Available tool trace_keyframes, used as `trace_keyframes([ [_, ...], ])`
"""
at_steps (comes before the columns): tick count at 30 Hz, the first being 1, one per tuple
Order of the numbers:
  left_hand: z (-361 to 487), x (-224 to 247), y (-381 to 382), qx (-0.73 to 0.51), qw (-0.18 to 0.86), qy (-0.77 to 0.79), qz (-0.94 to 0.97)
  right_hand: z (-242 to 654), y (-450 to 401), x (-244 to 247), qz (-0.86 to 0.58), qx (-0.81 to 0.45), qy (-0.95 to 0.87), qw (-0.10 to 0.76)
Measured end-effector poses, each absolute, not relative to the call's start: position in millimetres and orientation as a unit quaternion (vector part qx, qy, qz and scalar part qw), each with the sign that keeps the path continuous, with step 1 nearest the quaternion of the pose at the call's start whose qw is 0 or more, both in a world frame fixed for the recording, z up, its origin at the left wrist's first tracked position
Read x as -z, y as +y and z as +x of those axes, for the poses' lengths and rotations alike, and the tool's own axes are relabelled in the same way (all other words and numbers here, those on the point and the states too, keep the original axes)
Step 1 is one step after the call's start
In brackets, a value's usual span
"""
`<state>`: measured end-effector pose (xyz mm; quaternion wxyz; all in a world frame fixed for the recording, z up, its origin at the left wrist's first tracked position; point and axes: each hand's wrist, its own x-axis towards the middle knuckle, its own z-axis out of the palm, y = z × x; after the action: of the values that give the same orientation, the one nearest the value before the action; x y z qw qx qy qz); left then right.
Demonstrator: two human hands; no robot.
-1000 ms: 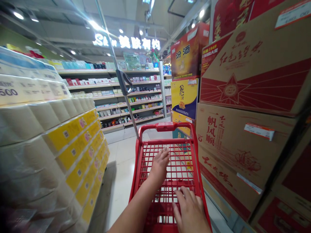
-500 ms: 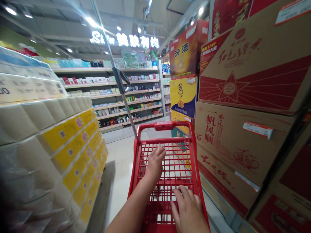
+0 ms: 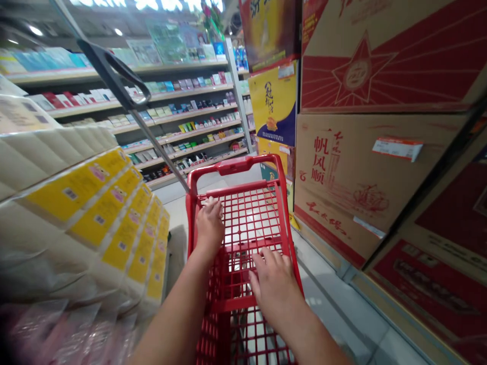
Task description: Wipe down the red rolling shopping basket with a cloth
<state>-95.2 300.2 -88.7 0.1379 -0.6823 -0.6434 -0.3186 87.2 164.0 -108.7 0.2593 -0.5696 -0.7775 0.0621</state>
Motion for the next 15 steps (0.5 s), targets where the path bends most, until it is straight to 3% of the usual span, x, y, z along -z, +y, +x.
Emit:
trace_keyframes([
  [6,-90.1,88.9,289.1,0.264,0.126,-0.502,-0.814,78.2,166.2,107.4,-0.558,-0.089,-0.791,0.234],
  [9,-100.5,87.2,288.3,0.270,0.170,-0.543,-0.777,73.0,166.5,111.4,-0.556,-0.084,-0.789,0.246],
  [15,-127.5,92.5,297.3,0.307,0.199,-0.563,-0.741,61.9,177.8,132.5,-0.527,0.053,-0.794,0.299],
])
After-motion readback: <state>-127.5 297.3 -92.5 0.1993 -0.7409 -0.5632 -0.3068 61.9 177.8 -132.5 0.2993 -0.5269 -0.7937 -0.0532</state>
